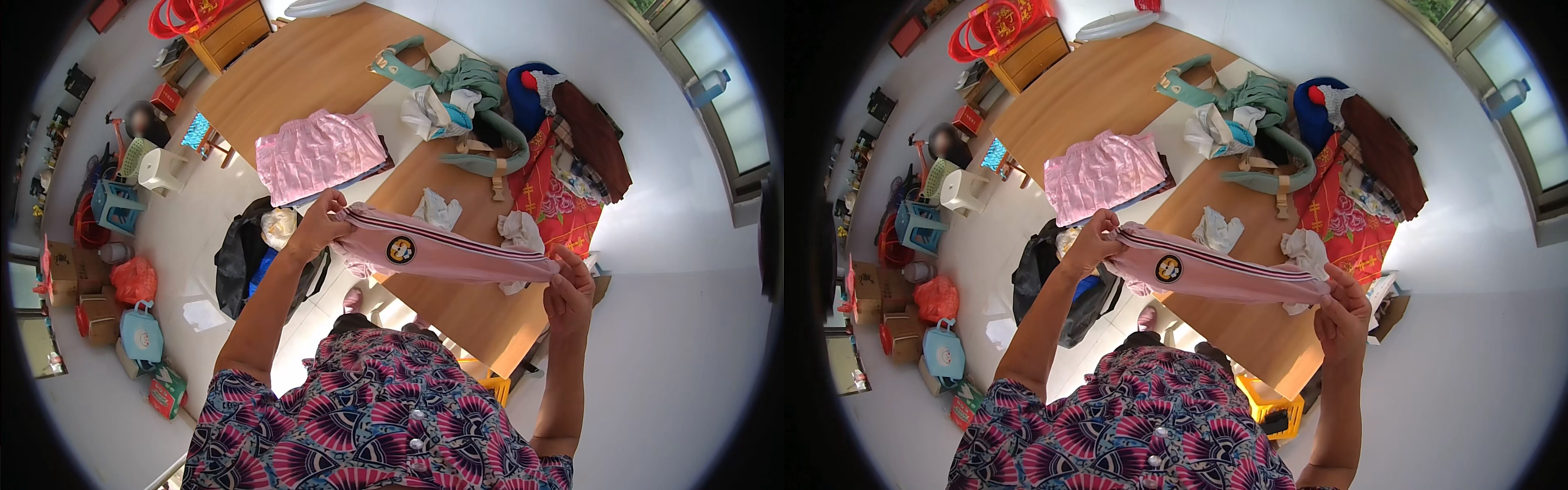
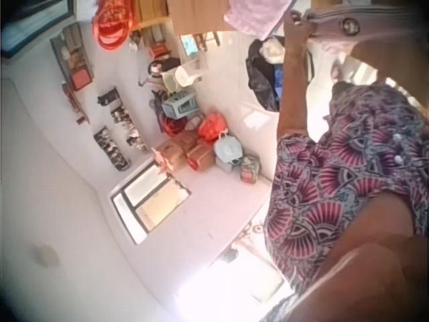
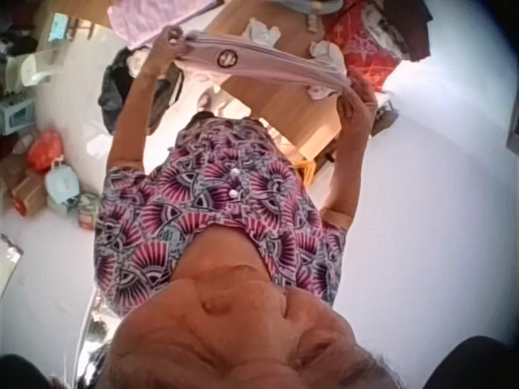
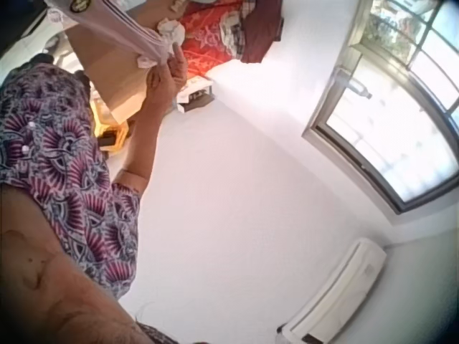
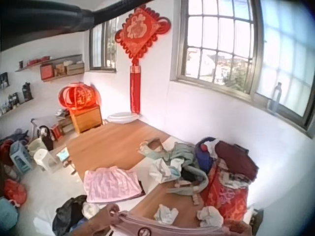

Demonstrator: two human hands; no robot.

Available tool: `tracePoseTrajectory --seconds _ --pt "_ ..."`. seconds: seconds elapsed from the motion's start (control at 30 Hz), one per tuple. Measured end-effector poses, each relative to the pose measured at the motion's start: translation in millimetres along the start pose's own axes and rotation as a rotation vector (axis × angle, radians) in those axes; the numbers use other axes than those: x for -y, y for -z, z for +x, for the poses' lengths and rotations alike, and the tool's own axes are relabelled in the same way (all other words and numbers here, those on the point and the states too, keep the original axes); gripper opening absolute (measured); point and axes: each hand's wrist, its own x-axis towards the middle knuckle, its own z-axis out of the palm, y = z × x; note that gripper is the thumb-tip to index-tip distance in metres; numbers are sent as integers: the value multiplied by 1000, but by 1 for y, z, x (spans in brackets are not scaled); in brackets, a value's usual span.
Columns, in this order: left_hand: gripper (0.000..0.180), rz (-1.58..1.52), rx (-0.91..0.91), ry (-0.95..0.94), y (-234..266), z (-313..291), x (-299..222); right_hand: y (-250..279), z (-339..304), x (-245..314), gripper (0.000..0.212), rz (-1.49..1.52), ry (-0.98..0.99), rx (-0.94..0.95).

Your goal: The person folds several pieces of clothing on a wooden table. They handle pink shorts, a pink shirt, a grey garment, and a white t-shirt, smoothing and folding each item before stacking them. The person works methodically, ensuring each piece is neatly arranged before moving to the next.

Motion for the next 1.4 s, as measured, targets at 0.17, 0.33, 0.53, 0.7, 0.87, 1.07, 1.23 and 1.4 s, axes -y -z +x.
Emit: tracePoseTrajectory --seconds 0.17,0.33,0.53,0.7,0.87,1.07,1.23,1.4 --pt "12 118 44 -58 -8 22 -45 13 15 0 43 94 124 -51" --pt "5 -135 -9 -416 -8 50 -120 1 19 9 44 -4 315 -75" --pt "15 -446 -15 -423 -34 15 -120 46 -7 -7 52 -130 292 -143" --pt "19 -308 -59 -23 -72 -3 57 127 -49 -112 53 -448 -26 -263" --pt "27 657 -256 -349 -114 -25 106 133 -86 -167 42 -1472 -153 -198" --pt "36 583 169 -717 -180 14 68 27 -3 -176 43 -1313 434 -21" --pt "46 954 231 -562 -202 54 94 40 28 -235 25 -1680 380 64" --pt "37 968 415 -456 -182 47 68 38 -2 -223 12 -1518 277 193"
